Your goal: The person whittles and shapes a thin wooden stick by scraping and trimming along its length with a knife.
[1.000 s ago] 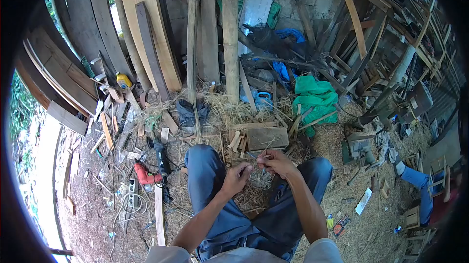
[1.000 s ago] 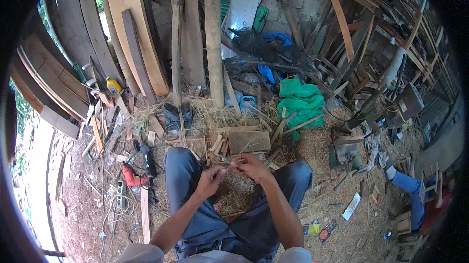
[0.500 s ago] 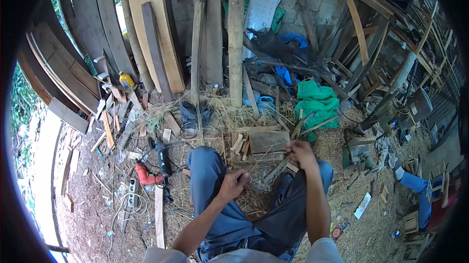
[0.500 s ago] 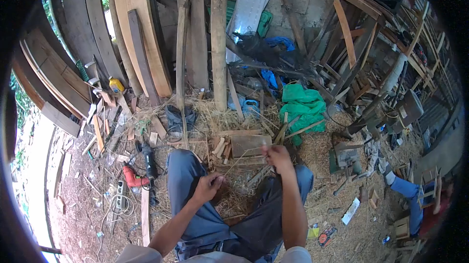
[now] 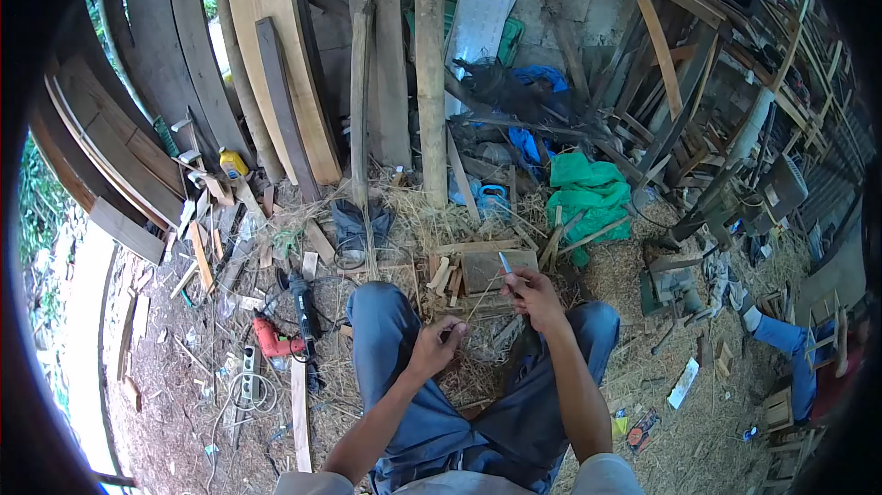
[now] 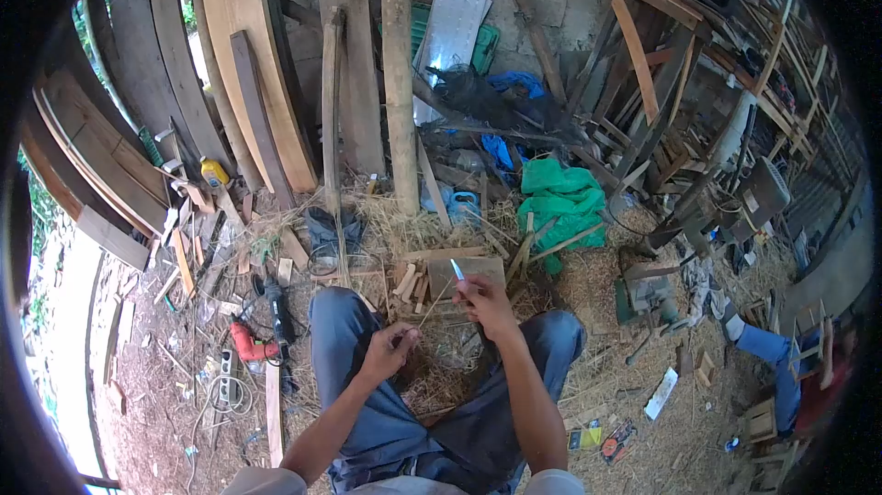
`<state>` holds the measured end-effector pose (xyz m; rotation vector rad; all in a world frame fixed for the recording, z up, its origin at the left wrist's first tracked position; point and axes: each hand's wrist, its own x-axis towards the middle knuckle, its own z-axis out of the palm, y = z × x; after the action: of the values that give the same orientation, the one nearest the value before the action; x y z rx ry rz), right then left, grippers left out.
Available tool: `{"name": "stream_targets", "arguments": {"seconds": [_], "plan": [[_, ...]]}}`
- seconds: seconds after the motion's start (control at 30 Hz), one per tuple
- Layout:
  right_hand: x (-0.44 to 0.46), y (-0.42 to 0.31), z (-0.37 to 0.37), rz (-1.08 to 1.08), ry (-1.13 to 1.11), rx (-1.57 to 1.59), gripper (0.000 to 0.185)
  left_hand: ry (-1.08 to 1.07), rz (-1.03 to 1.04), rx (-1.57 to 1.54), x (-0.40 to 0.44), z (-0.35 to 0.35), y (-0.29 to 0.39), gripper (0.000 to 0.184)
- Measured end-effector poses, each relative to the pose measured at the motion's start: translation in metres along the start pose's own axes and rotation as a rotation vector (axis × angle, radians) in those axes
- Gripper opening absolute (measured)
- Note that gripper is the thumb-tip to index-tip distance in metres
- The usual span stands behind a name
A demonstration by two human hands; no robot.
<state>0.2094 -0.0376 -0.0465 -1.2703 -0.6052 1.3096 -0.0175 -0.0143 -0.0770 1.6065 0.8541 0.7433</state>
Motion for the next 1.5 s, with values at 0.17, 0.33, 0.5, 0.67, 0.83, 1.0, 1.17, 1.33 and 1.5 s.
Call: {"name": "stream_targets", "arguments": {"seconds": [0.17,0.33,0.5,0.67,0.83,1.0,1.17,1.33,1.5], "plan": [[-0.002,0.01,0.011,0.067,-0.093,-0.012,0.027,0.031,0.078,0.065,0.003,0.005,0.001,0.008],[-0.011,0.017,0.026,0.196,-0.308,-0.081,0.017,0.043,0.102,0.093,0.006,0.005,0.004,0.005],[-0.007,0.007,0.015,0.202,-0.248,-0.115,0.016,0.075,0.198,0.175,0.008,0.009,0.006,0.005],[0.008,0.009,-0.009,0.103,-0.146,-0.146,0.015,0.061,0.219,0.162,0.009,0.011,0.002,0.008],[0.017,0.004,-0.032,0.006,0.082,-0.154,0.015,0.061,0.227,0.166,0.005,0.009,0.001,0.008],[0.019,-0.016,-0.059,-0.172,0.193,0.081,0.013,0.097,0.203,0.227,-0.001,-0.001,0.006,0.007],[-0.011,0.012,0.015,0.123,-0.145,-0.214,0.012,0.161,0.33,0.332,0.011,0.005,0.006,0.005],[0.01,0.016,-0.008,0.132,-0.089,-0.13,0.018,0.155,0.39,0.419,0.001,0.005,0.016,0.006],[0.017,-0.006,-0.046,-0.011,0.14,0.004,0.019,0.154,0.414,0.447,-0.002,0.001,0.005,0.007]]}}
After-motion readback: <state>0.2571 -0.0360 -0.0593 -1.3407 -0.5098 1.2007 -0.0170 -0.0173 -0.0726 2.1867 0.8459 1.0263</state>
